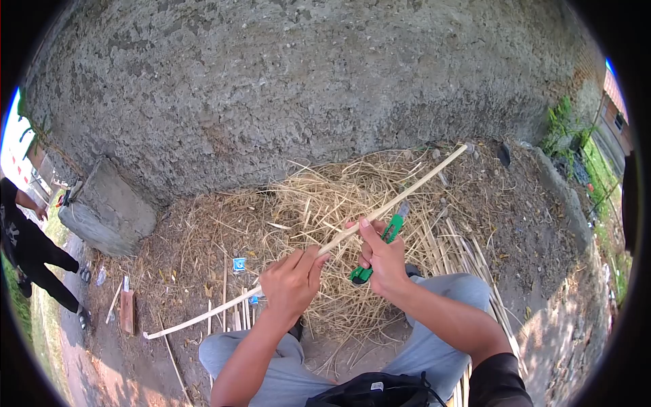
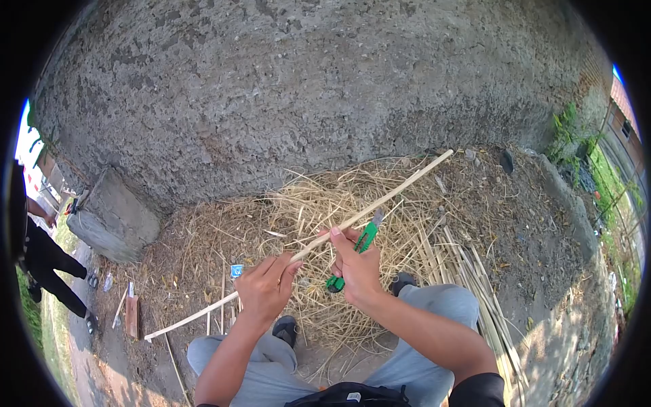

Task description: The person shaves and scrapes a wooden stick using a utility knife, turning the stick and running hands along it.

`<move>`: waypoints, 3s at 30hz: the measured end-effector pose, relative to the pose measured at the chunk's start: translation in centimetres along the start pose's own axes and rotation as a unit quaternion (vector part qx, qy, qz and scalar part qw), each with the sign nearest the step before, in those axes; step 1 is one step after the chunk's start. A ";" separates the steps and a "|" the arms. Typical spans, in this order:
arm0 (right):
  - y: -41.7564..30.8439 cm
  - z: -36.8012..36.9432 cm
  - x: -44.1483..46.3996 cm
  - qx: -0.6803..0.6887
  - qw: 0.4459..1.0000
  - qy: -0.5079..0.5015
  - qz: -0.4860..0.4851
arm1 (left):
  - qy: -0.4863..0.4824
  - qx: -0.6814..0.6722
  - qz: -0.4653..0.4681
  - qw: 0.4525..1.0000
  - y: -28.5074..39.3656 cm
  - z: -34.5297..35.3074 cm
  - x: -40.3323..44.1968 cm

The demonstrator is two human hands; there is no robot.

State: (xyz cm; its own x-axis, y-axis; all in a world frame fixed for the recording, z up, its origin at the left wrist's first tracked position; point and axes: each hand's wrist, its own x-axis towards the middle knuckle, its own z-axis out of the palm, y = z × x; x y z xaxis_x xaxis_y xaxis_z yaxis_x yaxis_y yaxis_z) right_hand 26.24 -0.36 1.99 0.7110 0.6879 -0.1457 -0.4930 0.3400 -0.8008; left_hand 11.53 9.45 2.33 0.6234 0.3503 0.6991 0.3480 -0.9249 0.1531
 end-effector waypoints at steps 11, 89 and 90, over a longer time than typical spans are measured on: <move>1.1 -0.2 0.3 -0.033 0.999 0.033 -0.017 | 0.000 -0.041 -0.032 0.999 -0.7 0.0 -0.2; -3.7 -2.2 3.7 0.004 0.995 0.094 -0.016 | -0.012 -0.640 -0.488 0.594 -2.2 0.2 -0.5; -3.4 -2.2 3.7 0.003 0.995 0.094 -0.015 | -0.012 -0.640 -0.488 0.593 -2.4 0.2 -0.4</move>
State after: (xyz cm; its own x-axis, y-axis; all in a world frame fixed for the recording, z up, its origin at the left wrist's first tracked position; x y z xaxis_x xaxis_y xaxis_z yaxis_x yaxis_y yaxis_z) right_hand 31.60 -0.39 2.87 0.8065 0.5457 -0.2276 -0.4722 0.3628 -0.8034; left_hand 10.62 11.51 1.50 0.5766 0.7997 -0.1674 -0.2554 0.3710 0.8928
